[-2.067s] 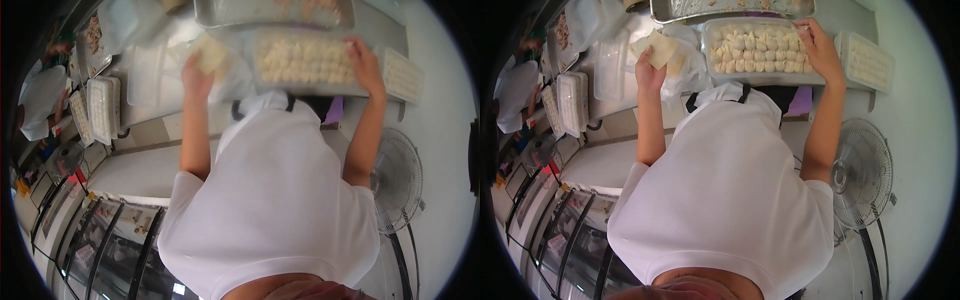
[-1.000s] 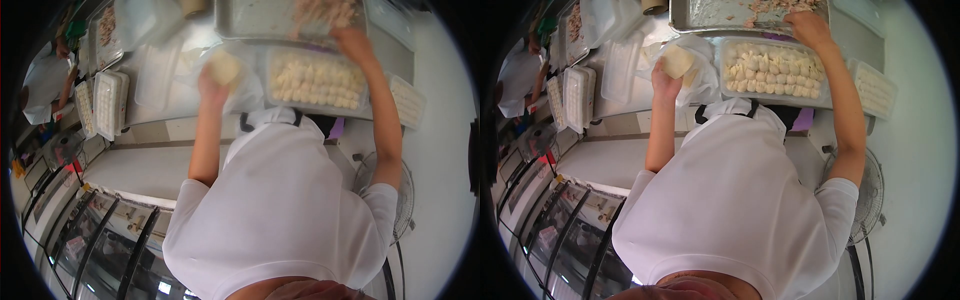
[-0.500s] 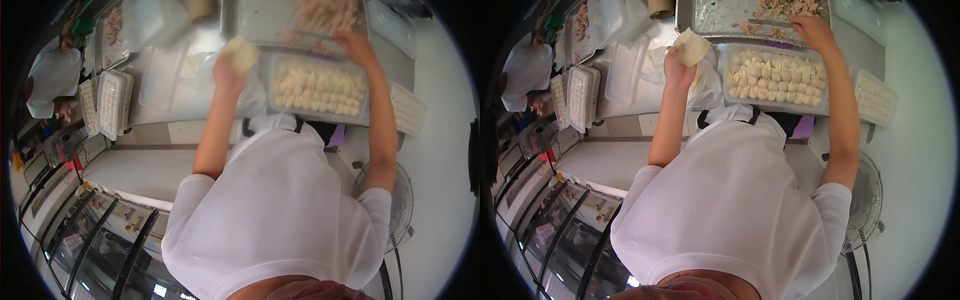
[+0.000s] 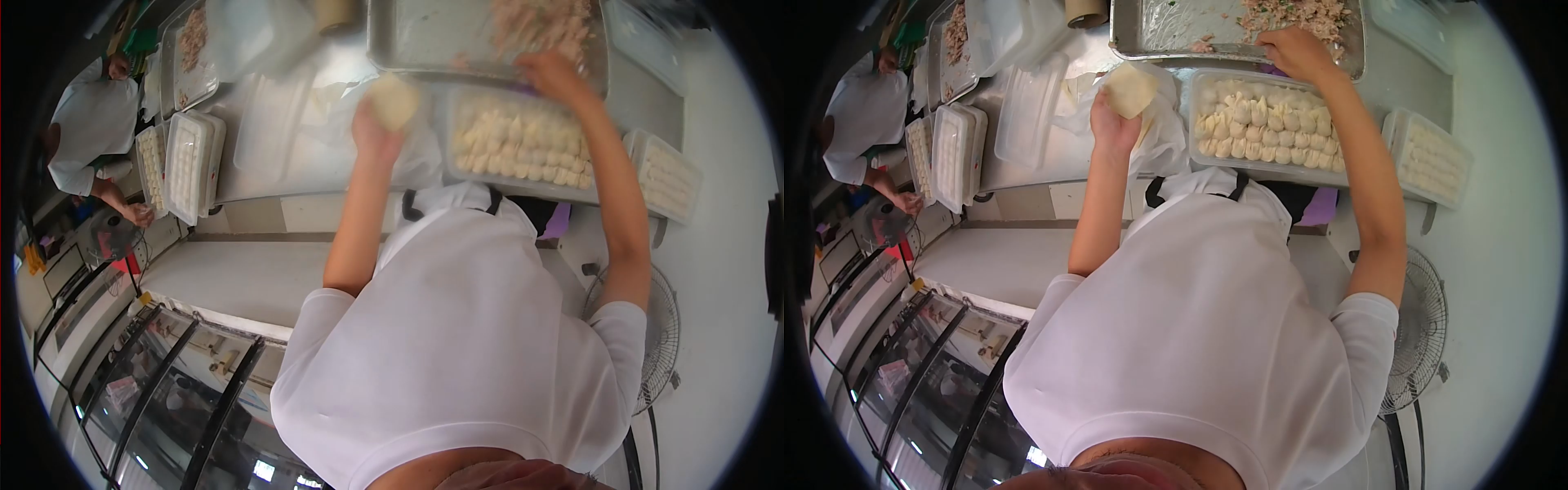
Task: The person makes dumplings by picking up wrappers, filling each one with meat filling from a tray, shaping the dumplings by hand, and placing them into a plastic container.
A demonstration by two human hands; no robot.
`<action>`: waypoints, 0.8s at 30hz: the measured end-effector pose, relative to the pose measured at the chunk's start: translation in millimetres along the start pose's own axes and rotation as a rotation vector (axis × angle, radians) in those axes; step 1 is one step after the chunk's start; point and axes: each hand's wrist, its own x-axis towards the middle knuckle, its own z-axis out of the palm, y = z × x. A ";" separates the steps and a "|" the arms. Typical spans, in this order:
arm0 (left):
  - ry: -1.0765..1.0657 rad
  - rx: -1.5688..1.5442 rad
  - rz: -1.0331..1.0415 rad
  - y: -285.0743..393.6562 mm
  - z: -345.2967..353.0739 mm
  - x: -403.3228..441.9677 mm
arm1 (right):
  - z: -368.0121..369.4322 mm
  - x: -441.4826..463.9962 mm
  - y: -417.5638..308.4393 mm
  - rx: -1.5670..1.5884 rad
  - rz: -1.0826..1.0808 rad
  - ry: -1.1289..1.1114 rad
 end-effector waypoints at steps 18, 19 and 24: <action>-0.286 -0.112 0.009 -23.1 76.3 14.4 | -3.4 -62.9 -123.2 0.008 0.016 0.441; -0.290 -0.106 0.002 -21.1 72.9 10.4 | -6.4 -66.4 -121.8 0.004 0.025 0.448; -0.989 0.750 0.534 21.6 64.3 -14.3 | -42.5 -75.7 -116.2 0.323 -0.029 0.542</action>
